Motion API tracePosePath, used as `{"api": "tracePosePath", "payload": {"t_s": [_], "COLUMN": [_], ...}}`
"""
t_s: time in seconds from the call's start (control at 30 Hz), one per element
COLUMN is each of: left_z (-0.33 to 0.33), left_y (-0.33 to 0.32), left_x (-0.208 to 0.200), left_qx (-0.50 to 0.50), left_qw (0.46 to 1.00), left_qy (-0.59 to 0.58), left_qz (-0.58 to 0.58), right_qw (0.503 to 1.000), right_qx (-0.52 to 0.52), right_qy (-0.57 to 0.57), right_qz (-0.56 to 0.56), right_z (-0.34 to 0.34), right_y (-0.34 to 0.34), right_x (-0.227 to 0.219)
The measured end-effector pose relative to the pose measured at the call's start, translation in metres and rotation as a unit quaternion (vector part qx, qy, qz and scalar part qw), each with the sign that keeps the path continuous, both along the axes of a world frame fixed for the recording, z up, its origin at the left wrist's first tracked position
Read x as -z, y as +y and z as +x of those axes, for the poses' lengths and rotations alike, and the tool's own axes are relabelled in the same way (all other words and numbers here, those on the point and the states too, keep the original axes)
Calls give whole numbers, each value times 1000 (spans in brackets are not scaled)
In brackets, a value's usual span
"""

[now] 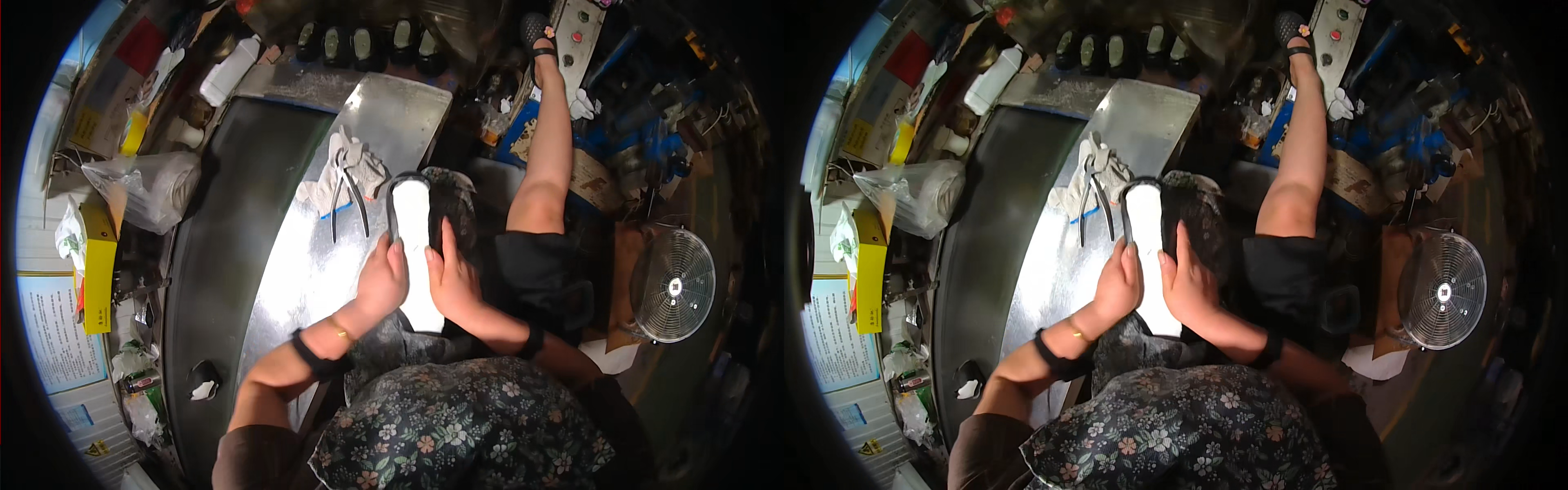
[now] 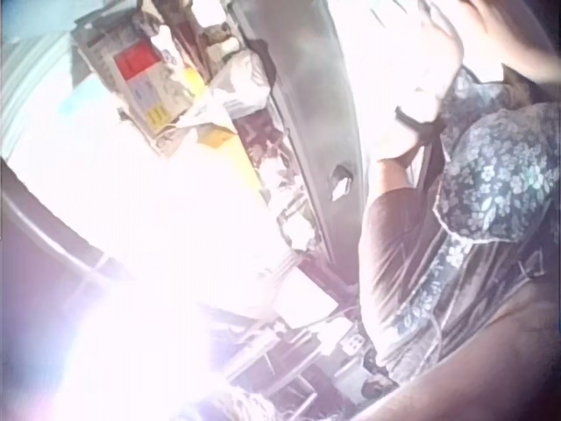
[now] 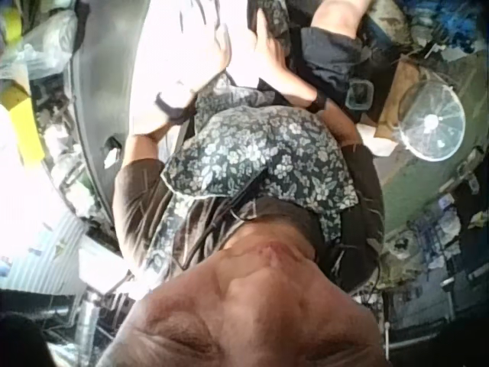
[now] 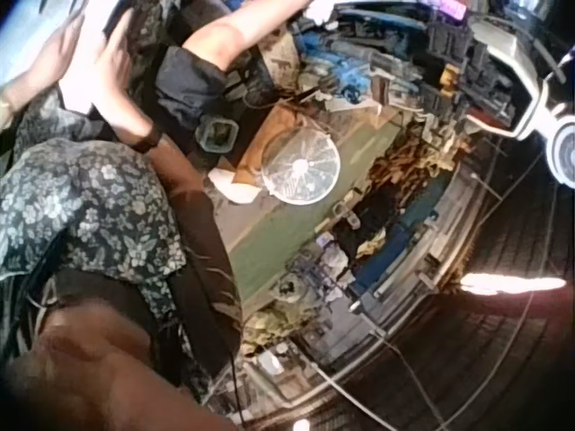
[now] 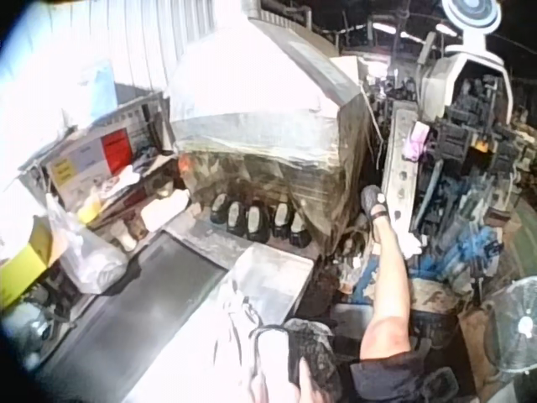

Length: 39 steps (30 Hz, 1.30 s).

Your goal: Assembling shoe components using a lasting machine and conveyor belt.

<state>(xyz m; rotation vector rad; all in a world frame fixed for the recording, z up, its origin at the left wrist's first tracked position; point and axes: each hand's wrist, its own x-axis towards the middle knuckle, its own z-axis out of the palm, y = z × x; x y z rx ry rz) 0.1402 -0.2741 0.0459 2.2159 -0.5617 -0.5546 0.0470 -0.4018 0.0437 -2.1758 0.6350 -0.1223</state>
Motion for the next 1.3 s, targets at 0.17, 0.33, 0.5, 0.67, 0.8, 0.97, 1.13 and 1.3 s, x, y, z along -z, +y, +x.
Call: {"api": "tracePosePath", "payload": {"t_s": [0.17,0.33,0.5,0.67,0.8,0.97,1.13,1.3], "left_z": [-9,8,20,49,38,5,-12,-11], "left_y": [-4,-8,-25,-2,29,16,7,-24], "left_x": [45,28,-7,0,29,52,38,24], "left_qx": [-191,-254,-120,29,-48,-152,-156,-173], "left_qw": [960,763,989,992,900,778,761,795], "left_qy": [53,383,-81,-100,356,392,384,379], "left_qz": [-195,-455,7,76,-245,-466,-499,-442], "right_qw": [992,991,998,996,992,992,976,987], "right_qx": [0,-43,-54,-51,-51,-123,-167,-102], "right_qy": [-115,-111,19,-14,-99,17,29,18], "right_qz": [-60,63,-13,-74,53,13,-136,-127], "right_z": [3,-3,0,4,-2,-14,-44,-60], "right_y": [-6,-7,5,5,2,12,29,21], "right_x": [5,10,0,-4,2,-9,-45,-52]}}
